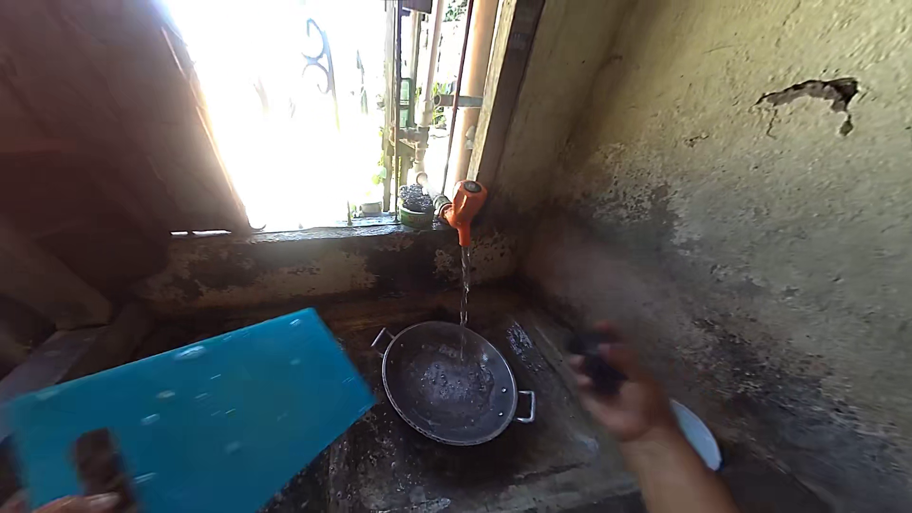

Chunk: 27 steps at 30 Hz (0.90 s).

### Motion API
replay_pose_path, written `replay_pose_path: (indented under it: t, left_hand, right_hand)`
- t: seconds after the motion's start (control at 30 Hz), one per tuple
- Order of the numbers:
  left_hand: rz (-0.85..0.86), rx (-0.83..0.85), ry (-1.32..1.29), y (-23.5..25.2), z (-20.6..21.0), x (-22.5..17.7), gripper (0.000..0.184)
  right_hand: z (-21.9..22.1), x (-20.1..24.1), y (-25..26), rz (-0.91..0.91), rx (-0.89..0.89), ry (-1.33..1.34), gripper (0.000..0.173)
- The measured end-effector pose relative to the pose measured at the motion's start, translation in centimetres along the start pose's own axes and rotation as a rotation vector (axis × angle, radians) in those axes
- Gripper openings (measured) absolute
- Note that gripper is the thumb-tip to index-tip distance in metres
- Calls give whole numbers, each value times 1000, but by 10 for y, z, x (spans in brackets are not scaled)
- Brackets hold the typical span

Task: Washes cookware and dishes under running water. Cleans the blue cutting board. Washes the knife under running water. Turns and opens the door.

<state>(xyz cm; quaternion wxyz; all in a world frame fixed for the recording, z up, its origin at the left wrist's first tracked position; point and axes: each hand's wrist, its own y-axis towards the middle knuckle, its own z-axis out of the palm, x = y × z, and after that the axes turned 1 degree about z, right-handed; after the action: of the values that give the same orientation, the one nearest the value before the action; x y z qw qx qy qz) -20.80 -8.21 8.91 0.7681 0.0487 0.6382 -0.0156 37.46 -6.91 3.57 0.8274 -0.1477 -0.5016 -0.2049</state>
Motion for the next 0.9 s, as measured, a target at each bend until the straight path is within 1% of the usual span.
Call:
replay_pose_path:
  t: [0.03,0.07,0.13,0.2,0.23,0.27,0.3,0.33,0.37,0.4,0.43,0.47,0.5,0.53,0.63,0.67,0.7,0.73,0.77,0.83,0.87,0.9]
  left_hand:
    - [-45,38,-106,7,23,7,32]
    - [-105,48,-214,16,51,17,29]
    - [-233,16,-333,36,115,36,27]
    - [-327,17,-351,53,167,48,25]
    - [-345,35,-338,59,185,53,24]
    - [-358,49,-326,62,198,58,23]
    - [-362,56,-318,63,207,62,23]
    - [-363,57,-322,62,211,65,26]
    - [-370,74,-334,59,212,67,30]
    - [-381,95,-355,54,212,68,34]
    - [-393,114,-369,49,211,70,36]
    - [-402,136,-382,46,211,72,41]
    - [-406,152,-375,45,213,74,44]
    - [-402,165,-350,48,214,75,45]
    - [-350,219,-219,60,219,72,38]
    - [-330,259,-179,62,217,69,38]
    - [-318,300,-158,62,215,67,41]
    - [-312,330,-160,59,213,66,42]
    - [-299,345,-196,54,211,64,42]
    - [-269,368,-277,46,211,62,39]
    - [-271,368,-299,45,213,63,39]
    - [-279,352,-295,47,216,64,40]
  right_hand:
    - [39,-8,-10,-13,113,-62,33]
    - [80,-15,-23,-38,209,-150,35]
    - [154,-36,-53,-150,365,-341,31]
    - [205,-58,-74,-318,470,-552,24]
    - [223,-65,-79,-368,480,-685,21]
    - [233,-70,-79,-390,475,-845,23]
    - [235,-73,-74,-408,460,-1012,30]
    - [229,-73,-63,-435,414,-1171,34]
    - [218,-70,-49,-418,350,-1309,38]
    - [203,-68,-31,-407,256,-1392,40]
    - [189,-67,-15,-402,151,-1403,41]
    - [179,-69,-5,-423,63,-1338,39]
    - [176,-72,-5,-444,35,-1245,37]
    - [179,-77,-13,-492,68,-1150,34]
    - [203,-93,-53,-699,348,-887,23]
    - [204,-94,-53,-760,402,-840,20]
    - [198,-92,-45,-801,400,-843,20]
    - [185,-85,-34,-789,336,-900,23]
    - [169,-74,-21,-706,225,-975,27]
    - [143,-60,2,-528,-34,-1036,31]
    - [138,-61,4,-488,-101,-1040,30]
    - [140,-64,-4,-499,-100,-1031,30]
